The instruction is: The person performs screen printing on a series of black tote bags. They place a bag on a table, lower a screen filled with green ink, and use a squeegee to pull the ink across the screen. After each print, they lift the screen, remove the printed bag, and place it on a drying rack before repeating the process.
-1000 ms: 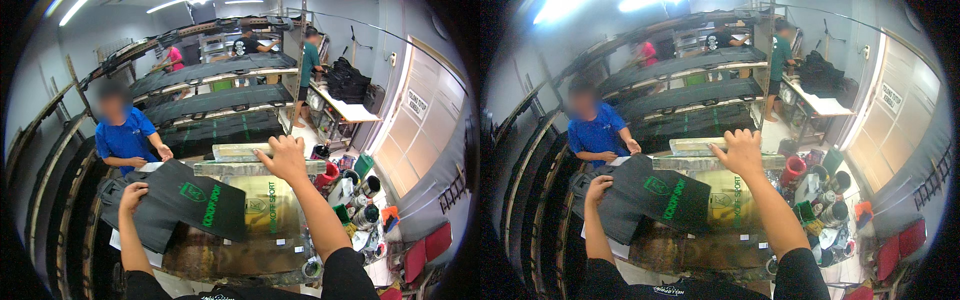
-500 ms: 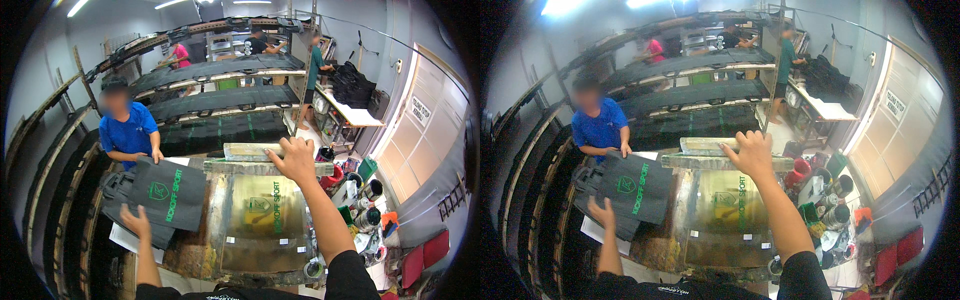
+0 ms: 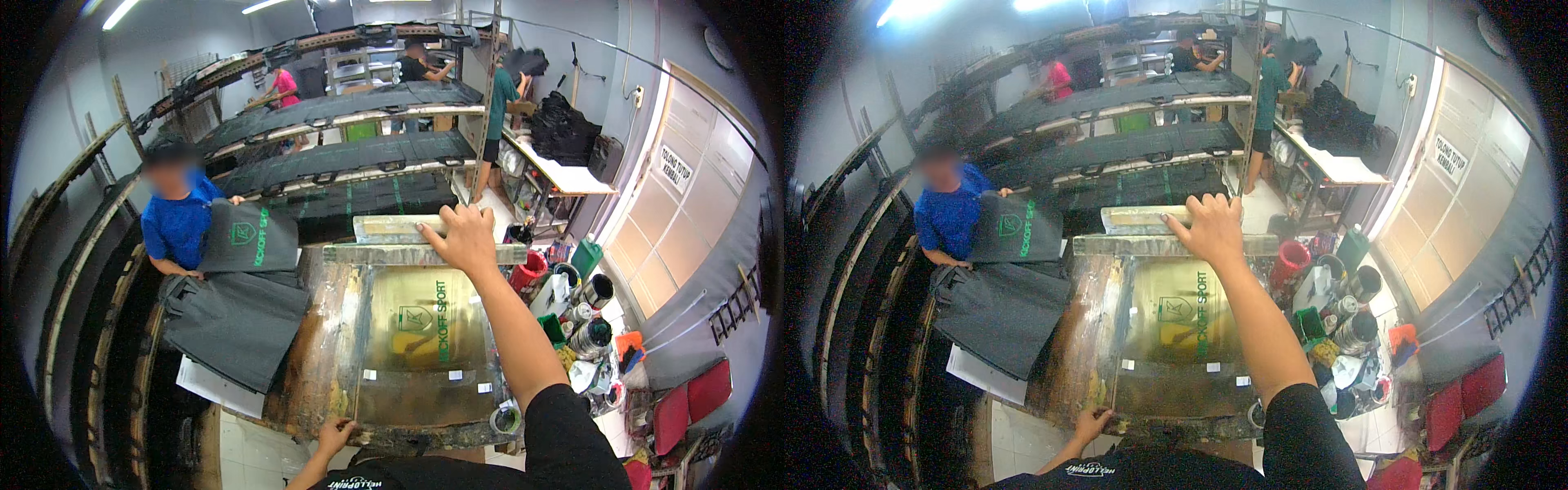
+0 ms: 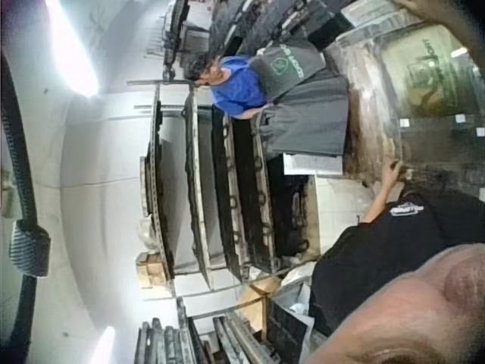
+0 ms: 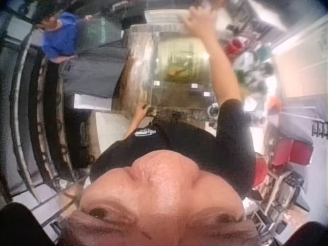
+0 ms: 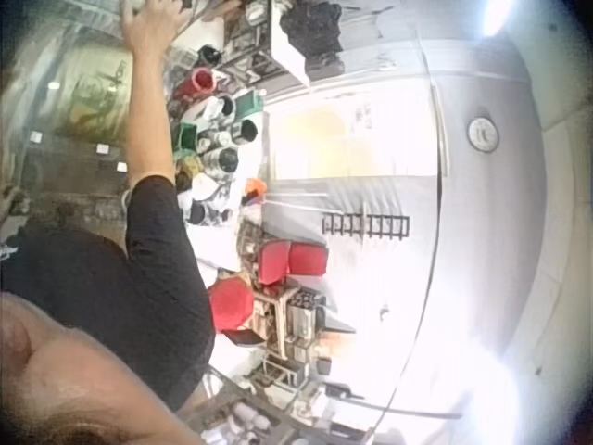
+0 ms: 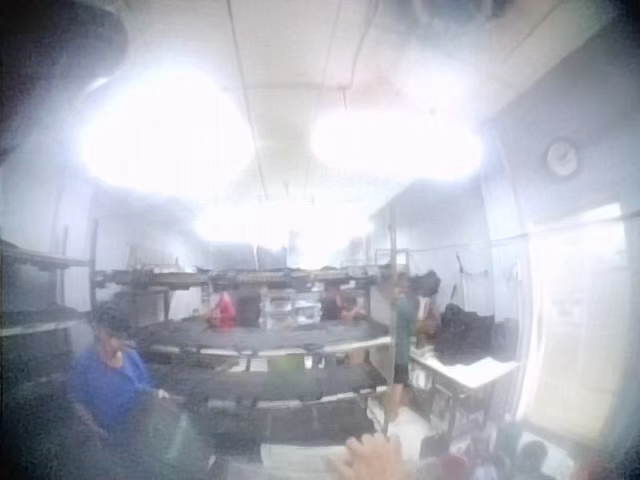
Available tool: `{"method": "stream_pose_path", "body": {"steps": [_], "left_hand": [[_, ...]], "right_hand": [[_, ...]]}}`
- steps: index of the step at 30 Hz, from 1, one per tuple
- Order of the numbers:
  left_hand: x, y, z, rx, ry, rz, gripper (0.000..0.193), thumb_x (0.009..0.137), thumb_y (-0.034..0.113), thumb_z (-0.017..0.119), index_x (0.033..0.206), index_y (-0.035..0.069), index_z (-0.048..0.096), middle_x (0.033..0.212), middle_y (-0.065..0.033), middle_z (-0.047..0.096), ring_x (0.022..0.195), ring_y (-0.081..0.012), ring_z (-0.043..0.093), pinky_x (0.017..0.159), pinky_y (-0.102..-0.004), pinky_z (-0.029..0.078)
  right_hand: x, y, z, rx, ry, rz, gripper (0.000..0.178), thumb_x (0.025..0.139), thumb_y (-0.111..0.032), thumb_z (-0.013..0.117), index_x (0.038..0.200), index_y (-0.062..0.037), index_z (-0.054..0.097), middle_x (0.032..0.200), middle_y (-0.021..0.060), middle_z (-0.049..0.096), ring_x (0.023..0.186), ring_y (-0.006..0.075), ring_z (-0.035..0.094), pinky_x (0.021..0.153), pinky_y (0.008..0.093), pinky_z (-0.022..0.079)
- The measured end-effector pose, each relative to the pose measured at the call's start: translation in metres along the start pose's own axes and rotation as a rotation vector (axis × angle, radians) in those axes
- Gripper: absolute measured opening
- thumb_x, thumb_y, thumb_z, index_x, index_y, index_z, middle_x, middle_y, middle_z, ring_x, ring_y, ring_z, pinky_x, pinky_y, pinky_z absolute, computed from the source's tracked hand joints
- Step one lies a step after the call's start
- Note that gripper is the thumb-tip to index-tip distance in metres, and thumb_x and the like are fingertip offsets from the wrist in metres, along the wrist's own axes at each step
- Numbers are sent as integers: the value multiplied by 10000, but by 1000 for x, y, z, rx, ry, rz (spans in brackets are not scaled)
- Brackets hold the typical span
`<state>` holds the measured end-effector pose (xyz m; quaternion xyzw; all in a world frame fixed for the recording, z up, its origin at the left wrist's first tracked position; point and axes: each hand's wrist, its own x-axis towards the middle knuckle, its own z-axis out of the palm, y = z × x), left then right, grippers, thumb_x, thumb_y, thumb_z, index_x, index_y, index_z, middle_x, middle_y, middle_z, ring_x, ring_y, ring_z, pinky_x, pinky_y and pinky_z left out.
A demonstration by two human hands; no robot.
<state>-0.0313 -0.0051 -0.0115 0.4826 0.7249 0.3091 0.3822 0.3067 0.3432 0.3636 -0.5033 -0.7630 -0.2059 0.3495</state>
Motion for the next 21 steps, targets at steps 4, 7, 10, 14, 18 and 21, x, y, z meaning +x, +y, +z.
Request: {"method": "stream_pose_path", "body": {"steps": [4, 7, 10, 14, 18, 21], "left_hand": [[-3, -6, -7, -59, 69, -131, 433, 943, 378, 793, 1056, -40, 775, 850, -132, 777, 798, -215, 750, 707, -383, 578], [-4, 33, -9, 77, 112, -138, 501, 913, 447, 803, 1023, -41, 770, 858, -171, 777, 807, -273, 759, 729, -406, 581], [11, 20, 1, 238, 122, -90, 575, 891, 539, 789, 997, -27, 773, 871, -207, 775, 835, -348, 761, 775, -445, 583], [68, 38, 12, 342, -179, 10, 633, 890, 641, 750, 995, 18, 779, 850, -184, 776, 801, -334, 756, 765, -450, 576], [114, 148, 19, 102, -351, 154, 539, 965, 567, 730, 963, 27, 726, 742, -68, 711, 639, -158, 653, 655, -359, 538], [120, 178, 22, -190, -204, 198, 424, 967, 436, 769, 907, 23, 699, 717, -69, 682, 600, -182, 593, 641, -358, 519]], "right_hand": [[-2, -2, -5, 10, -41, 13, 541, 958, -624, 643, 873, -92, 700, 861, 116, 673, 902, 303, 623, 876, 472, 363], [-7, -2, -3, 2, -23, 20, 550, 958, -639, 635, 883, -98, 707, 867, 119, 675, 916, 304, 623, 888, 474, 364], [-5, -5, -3, -7, -27, 14, 552, 955, -643, 634, 901, -101, 717, 881, 115, 674, 924, 299, 619, 891, 476, 370], [-4, -8, 2, 4, 7, -9, 565, 962, -654, 618, 917, -101, 727, 884, 109, 668, 908, 288, 606, 883, 466, 378], [-7, 0, 2, -45, -30, -2, 592, 971, -669, 593, 950, -97, 741, 892, 118, 685, 920, 294, 622, 892, 475, 379], [-8, 2, 4, -30, -9, -7, 604, 973, -674, 585, 968, -93, 751, 894, 123, 694, 917, 296, 625, 895, 483, 381]]}}
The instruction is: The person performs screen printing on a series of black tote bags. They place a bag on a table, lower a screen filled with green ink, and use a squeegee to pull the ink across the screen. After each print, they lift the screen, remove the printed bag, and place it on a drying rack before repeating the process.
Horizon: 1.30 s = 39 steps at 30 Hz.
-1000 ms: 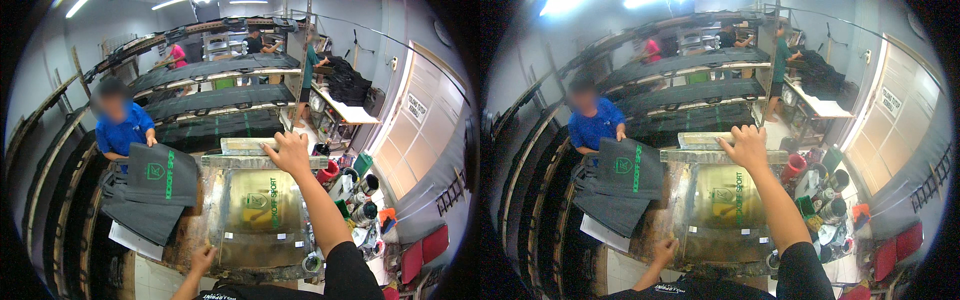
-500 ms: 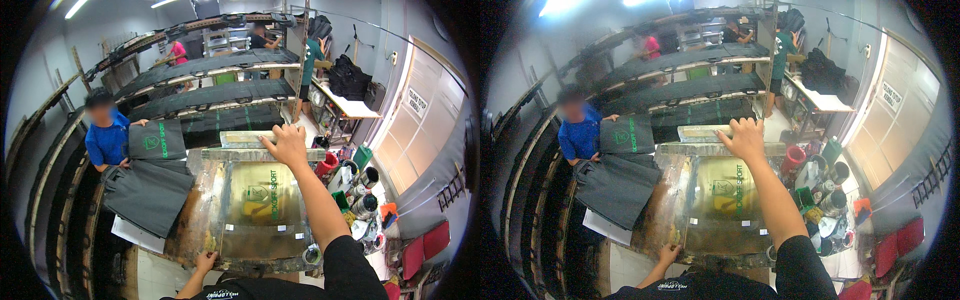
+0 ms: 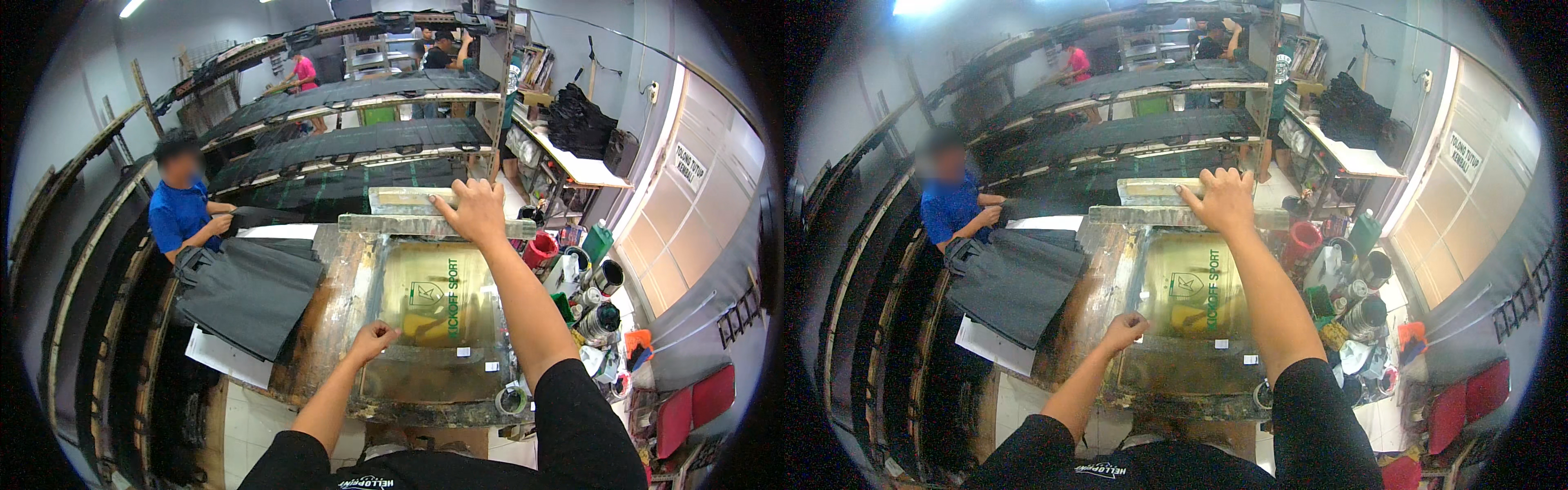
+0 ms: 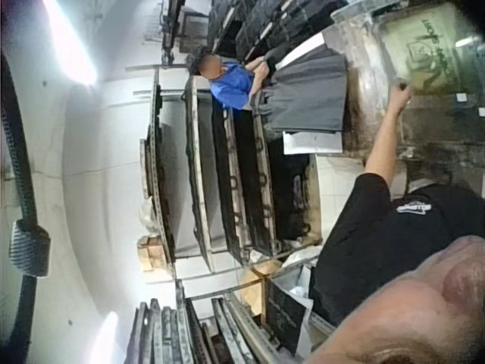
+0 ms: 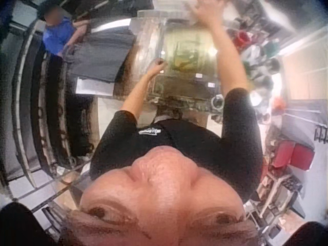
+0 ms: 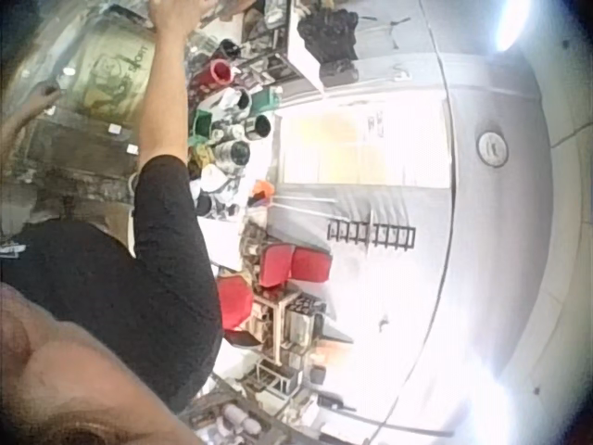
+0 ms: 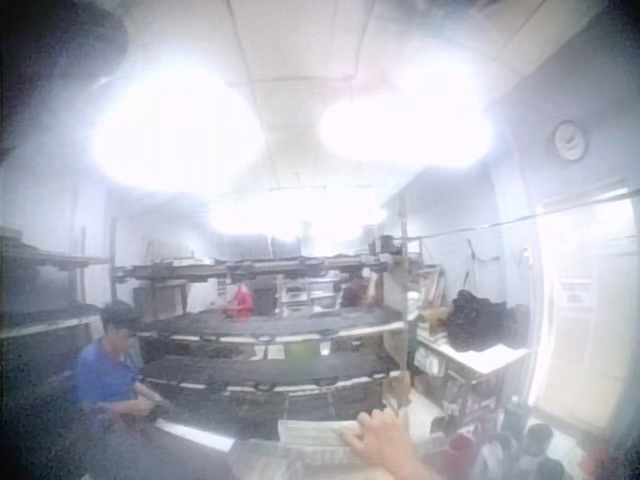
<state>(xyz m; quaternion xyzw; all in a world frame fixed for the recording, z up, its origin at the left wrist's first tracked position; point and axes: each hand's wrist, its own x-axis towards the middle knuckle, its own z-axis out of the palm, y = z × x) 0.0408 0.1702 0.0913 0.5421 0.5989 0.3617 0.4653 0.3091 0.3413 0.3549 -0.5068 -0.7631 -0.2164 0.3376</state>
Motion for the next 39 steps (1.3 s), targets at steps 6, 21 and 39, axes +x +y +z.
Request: {"method": "stream_pose_path", "body": {"steps": [6, 21, 39], "left_hand": [[-128, -123, 130, 170, 68, 351, 254, 948, 241, 749, 839, 25, 670, 691, -94, 630, 595, -224, 574, 589, -397, 490], [-126, -36, 75, -610, -120, -154, 193, 888, 112, 771, 737, 109, 651, 700, -22, 657, 656, -87, 590, 601, -294, 489], [-202, -130, 152, -334, -512, -129, 177, 947, 184, 729, 805, 95, 671, 707, -20, 650, 563, -123, 583, 504, -319, 465]], "right_hand": [[-8, -19, -6, -20, -15, -21, 623, 967, -699, 573, 955, -103, 752, 882, 115, 704, 889, 298, 639, 875, 494, 394], [-24, -5, 2, -48, -36, -22, 658, 964, -719, 562, 1004, -96, 771, 948, 148, 738, 986, 328, 683, 974, 566, 410], [-29, -16, -4, -39, -88, -2, 682, 968, -746, 525, 1101, -125, 774, 987, 122, 746, 1017, 295, 663, 939, 523, 389]]}}
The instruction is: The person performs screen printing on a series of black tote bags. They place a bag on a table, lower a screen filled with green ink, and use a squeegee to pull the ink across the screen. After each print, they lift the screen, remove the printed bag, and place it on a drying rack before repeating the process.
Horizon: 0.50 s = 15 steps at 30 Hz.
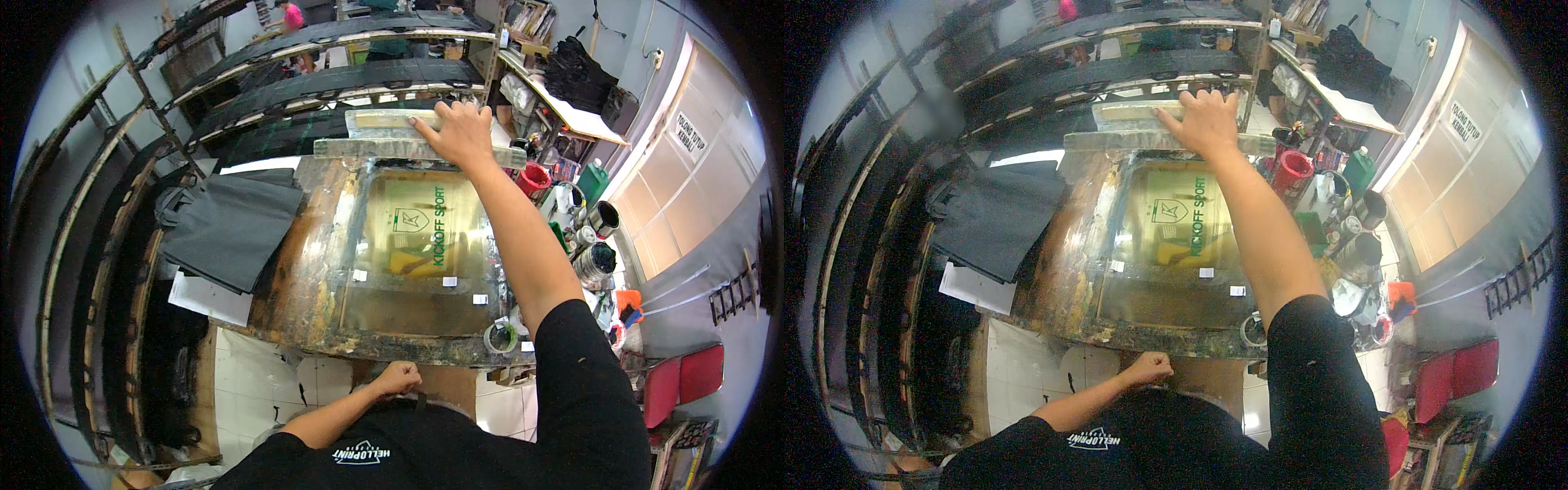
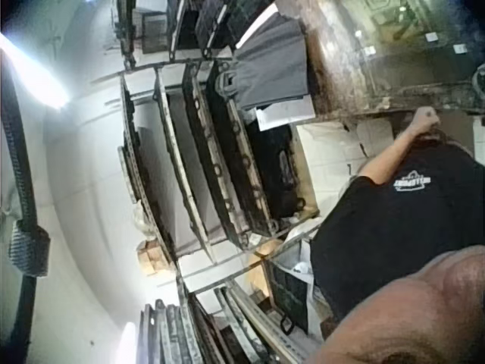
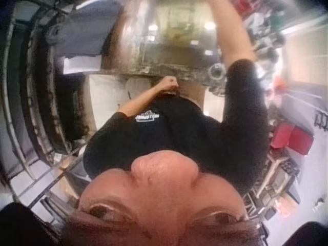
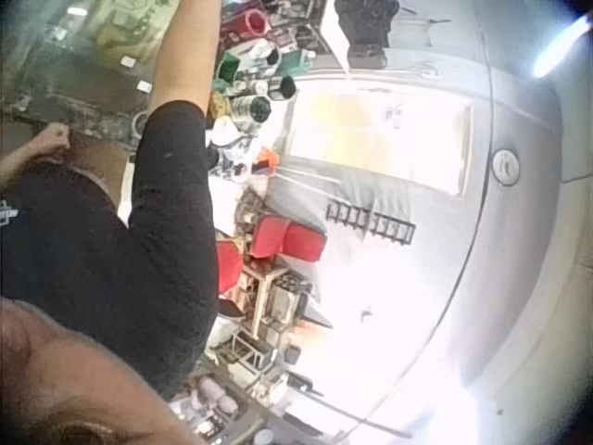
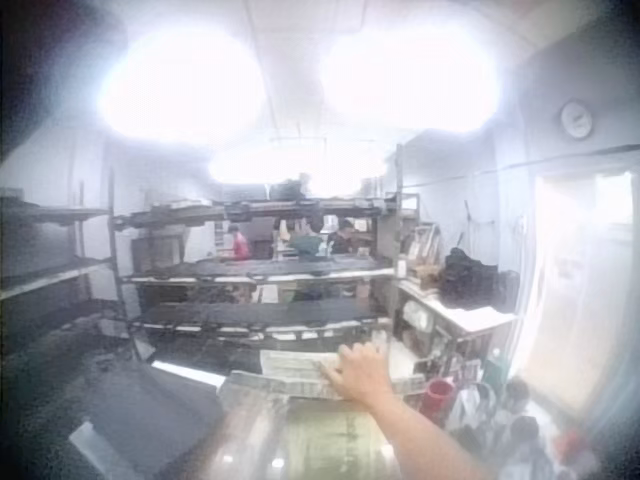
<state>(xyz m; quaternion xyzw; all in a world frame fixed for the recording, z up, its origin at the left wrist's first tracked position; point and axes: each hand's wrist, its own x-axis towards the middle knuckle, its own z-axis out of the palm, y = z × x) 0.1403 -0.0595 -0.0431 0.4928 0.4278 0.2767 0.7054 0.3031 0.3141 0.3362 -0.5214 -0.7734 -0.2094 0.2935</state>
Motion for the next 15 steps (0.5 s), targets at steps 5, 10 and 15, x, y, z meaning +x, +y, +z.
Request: {"method": "stream_pose_path", "body": {"steps": [5, 10, 15], "left_hand": [[83, 146, -68, 36, 288, 6, 199, 946, 188, 709, 807, 94, 601, 705, -14, 597, 579, -140, 548, 526, -356, 452], [55, 64, -47, 276, 169, 115, 189, 928, 220, 711, 819, 83, 640, 736, -46, 612, 708, -158, 608, 656, -400, 516], [41, 64, -28, 323, 194, -39, 167, 937, 170, 711, 824, 59, 659, 733, -48, 647, 636, -143, 612, 571, -359, 504]], "right_hand": [[-4, 10, 2, -17, 12, 15, 683, 973, -740, 523, 1100, -118, 775, 993, 125, 741, 1029, 292, 654, 924, 508, 392], [6, 3, -5, -22, 24, -12, 668, 976, -728, 525, 1077, -115, 769, 999, 126, 741, 1027, 296, 658, 920, 507, 397], [-17, 8, 10, -31, 26, -10, 647, 971, -718, 540, 1059, -120, 770, 982, 133, 745, 1006, 311, 681, 929, 532, 410]]}}
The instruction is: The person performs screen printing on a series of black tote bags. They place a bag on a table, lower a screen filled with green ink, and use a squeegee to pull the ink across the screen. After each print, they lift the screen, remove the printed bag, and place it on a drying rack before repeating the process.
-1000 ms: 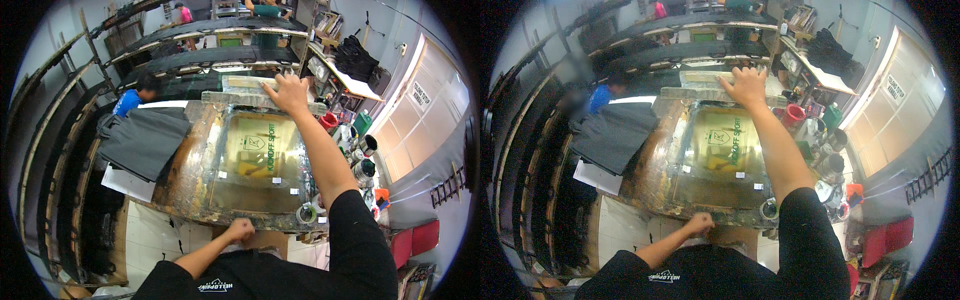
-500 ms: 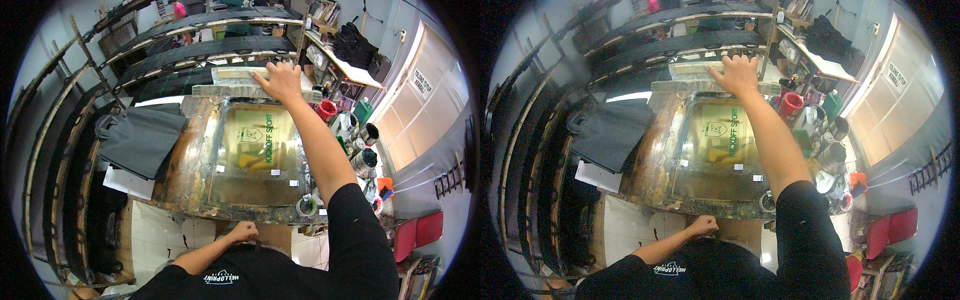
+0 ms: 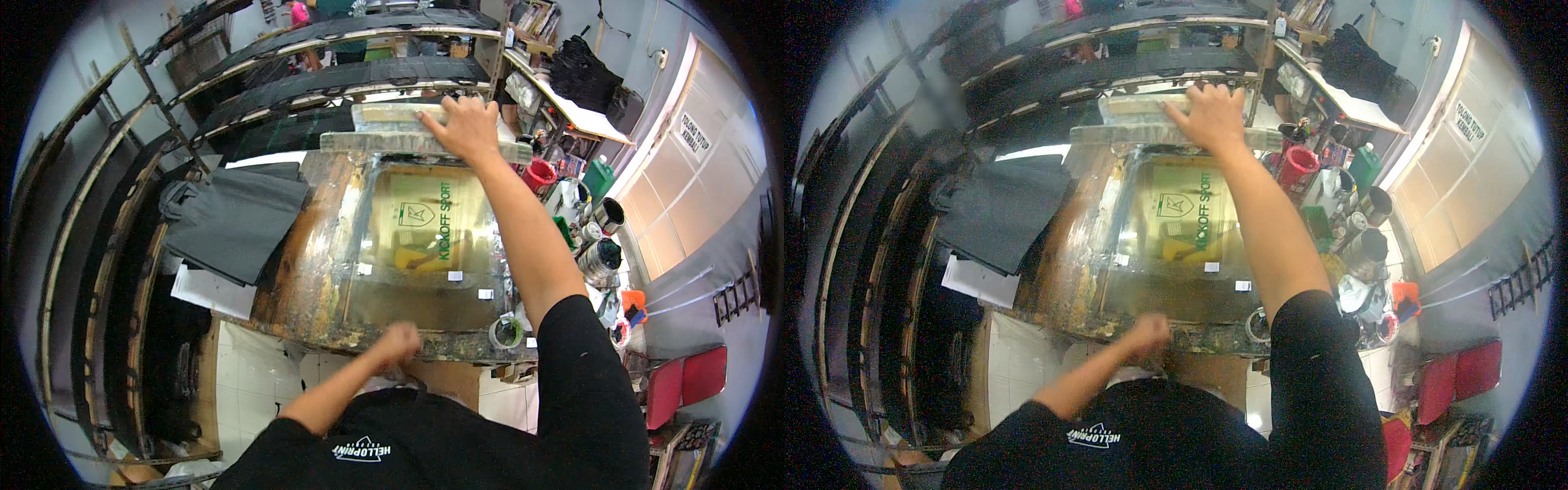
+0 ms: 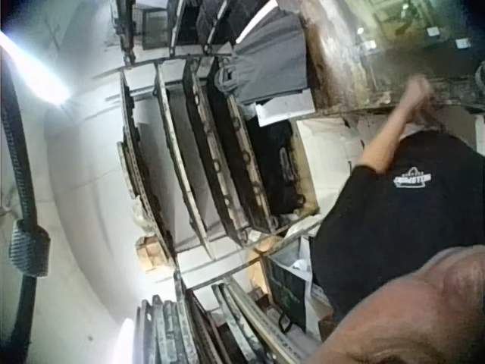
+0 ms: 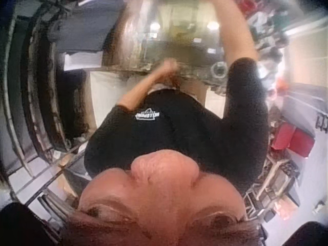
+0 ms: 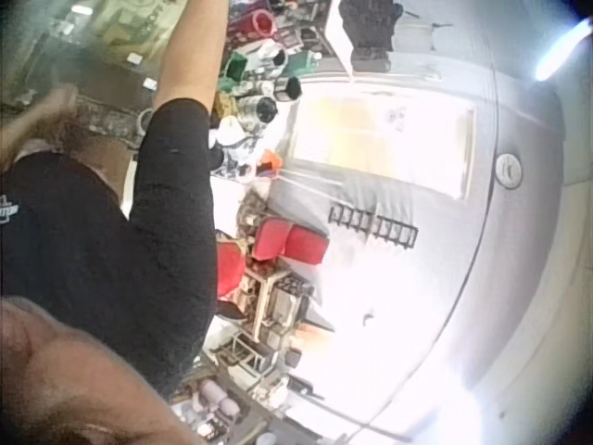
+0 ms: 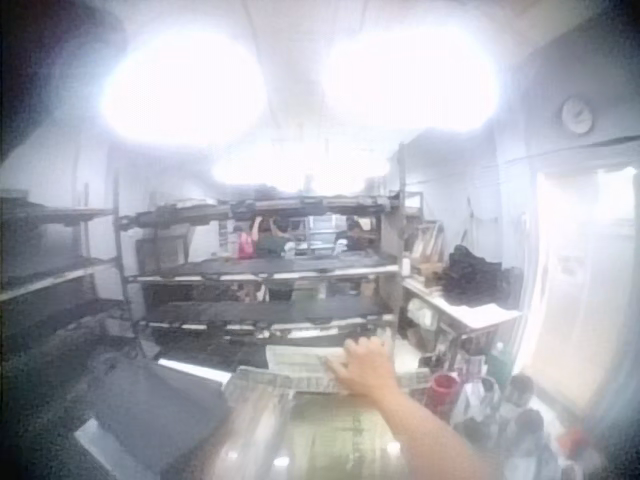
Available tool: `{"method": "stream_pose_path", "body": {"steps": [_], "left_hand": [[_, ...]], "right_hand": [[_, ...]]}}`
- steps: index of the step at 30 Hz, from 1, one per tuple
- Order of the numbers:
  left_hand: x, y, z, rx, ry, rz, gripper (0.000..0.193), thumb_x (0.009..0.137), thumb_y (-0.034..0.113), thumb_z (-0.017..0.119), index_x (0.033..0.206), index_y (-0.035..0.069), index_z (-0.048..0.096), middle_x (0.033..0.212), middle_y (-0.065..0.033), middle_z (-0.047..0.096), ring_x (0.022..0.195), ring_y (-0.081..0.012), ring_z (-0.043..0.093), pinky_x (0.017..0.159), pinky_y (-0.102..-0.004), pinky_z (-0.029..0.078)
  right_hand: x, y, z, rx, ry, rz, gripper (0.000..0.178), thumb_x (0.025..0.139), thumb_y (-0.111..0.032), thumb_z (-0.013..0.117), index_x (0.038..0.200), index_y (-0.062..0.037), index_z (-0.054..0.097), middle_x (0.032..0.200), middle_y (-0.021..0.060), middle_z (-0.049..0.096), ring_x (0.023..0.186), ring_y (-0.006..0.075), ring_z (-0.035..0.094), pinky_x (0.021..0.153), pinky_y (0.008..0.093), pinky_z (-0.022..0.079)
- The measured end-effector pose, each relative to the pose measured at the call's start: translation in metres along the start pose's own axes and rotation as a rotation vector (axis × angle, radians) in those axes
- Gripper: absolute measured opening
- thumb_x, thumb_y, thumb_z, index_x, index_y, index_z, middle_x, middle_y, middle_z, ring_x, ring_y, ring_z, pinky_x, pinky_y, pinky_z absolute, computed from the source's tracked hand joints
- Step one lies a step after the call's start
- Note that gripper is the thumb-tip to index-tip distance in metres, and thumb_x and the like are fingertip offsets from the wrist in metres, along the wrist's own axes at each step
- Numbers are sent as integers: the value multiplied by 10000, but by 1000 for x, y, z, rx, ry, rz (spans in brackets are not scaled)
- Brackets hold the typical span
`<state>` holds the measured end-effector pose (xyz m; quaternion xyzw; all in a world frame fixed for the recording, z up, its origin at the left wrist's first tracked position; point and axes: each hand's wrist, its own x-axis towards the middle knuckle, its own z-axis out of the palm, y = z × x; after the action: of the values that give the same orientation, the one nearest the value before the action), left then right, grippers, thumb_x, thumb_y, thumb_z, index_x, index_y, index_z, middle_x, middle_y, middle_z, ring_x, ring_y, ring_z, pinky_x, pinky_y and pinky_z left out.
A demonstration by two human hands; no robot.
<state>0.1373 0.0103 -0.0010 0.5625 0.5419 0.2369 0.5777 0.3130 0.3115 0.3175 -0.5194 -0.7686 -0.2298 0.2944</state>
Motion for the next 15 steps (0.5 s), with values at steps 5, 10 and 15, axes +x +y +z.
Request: {"method": "stream_pose_path", "body": {"steps": [5, 10, 15], "left_hand": [[58, 104, -83, -605, 155, 173, 171, 947, 159, 724, 859, 97, 592, 686, 7, 555, 530, -99, 477, 460, -305, 394], [-44, -15, 26, -240, -165, -74, 136, 906, 187, 746, 834, 86, 689, 737, -18, 652, 669, -129, 608, 613, -342, 521], [40, 79, -61, -394, 102, 93, 150, 960, 128, 702, 850, 103, 603, 775, -20, 642, 596, -102, 535, 512, -292, 455]], "right_hand": [[16, -4, -9, 8, 2, 11, 656, 972, -727, 539, 1061, -120, 772, 986, 128, 743, 1007, 309, 678, 944, 519, 406], [22, -6, -14, -2, -26, 15, 653, 972, -720, 545, 1050, -111, 768, 987, 117, 743, 1006, 303, 676, 949, 525, 408], [5, 3, -6, -18, 37, 3, 660, 974, -723, 539, 1062, -113, 774, 967, 118, 742, 991, 297, 680, 941, 536, 415]]}}
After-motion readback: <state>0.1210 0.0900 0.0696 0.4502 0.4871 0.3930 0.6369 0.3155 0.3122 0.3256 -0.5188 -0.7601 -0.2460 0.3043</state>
